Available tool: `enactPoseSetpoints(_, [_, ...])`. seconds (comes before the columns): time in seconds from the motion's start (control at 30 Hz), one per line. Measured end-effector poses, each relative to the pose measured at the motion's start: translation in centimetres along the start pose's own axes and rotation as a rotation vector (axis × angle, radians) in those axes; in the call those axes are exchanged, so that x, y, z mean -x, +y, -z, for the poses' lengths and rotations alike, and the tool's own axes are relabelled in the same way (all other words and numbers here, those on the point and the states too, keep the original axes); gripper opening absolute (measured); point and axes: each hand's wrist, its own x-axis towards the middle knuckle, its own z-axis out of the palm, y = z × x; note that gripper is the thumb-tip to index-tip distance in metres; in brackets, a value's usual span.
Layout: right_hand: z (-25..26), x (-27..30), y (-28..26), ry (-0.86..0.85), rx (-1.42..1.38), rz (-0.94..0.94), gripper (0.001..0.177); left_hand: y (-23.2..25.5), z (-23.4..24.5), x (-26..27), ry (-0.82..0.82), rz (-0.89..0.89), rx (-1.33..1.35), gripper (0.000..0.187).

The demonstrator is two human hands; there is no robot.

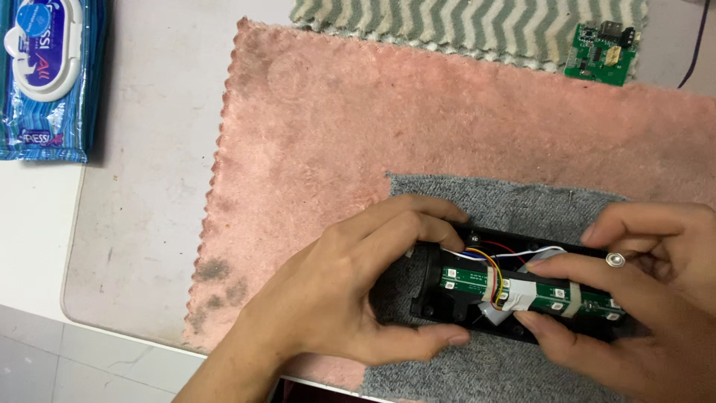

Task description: The person uses a small metal tool to manipulate wires and components inside a disassembled electronic device. They carefully adjust the internal parts and then place the device back on the work surface.

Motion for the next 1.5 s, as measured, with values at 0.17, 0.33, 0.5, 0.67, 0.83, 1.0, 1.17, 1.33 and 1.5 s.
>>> enactPoseSetpoints(0.17, [-0.1,0.2,-0.4,0.025,-0.008,0.002,0.06,0.5,0.0,0.0,-0.015,0.023,0.019,0.056])
enactPoseSetpoints(0.33, [-0.3,0.4,-0.3,0.027,0.002,0.026,0.06,0.6,-0.1,-0.2,-0.019,0.025,0.021,0.058])
enactPoseSetpoints(0.5, [0.0,0.1,-0.7,0.032,-0.088,-0.068,0.055,0.5,-0.5,-0.1,0.013,0.055,0.031,0.062])
enactPoseSetpoints(0.67, [-0.5,0.4,-0.5,0.099,-0.063,0.029,0.059,0.6,-0.5,-0.1,0.021,0.047,0.035,0.061])
enactPoseSetpoints(0.83, [-0.8,1.0,0.0,0.067,-0.025,-0.019,0.064,0.9,-0.5,-0.3,0.022,0.065,0.048,0.059])
enactPoseSetpoints(1.0, [-1.1,1.5,-1.5,0.148,-0.026,-0.018,0.055,1.1,-0.4,-0.5,0.019,0.115,0.083,0.061])
enactPoseSetpoints(1.17, [-1.4,1.9,-1.1,0.138,-0.06,-0.043,0.058,1.1,-0.8,-0.4,0.037,0.126,0.064,0.065])
enactPoseSetpoints(1.33, [-1.3,1.9,-0.9,0.136,-0.092,-0.024,0.06,1.0,-0.8,-0.5,0.046,0.13,0.069,0.065])
enactPoseSetpoints(1.5, [-0.9,1.6,-1.5,0.132,-0.133,-0.051,0.055,0.9,-1.0,-0.6,0.075,0.082,0.062,0.06])
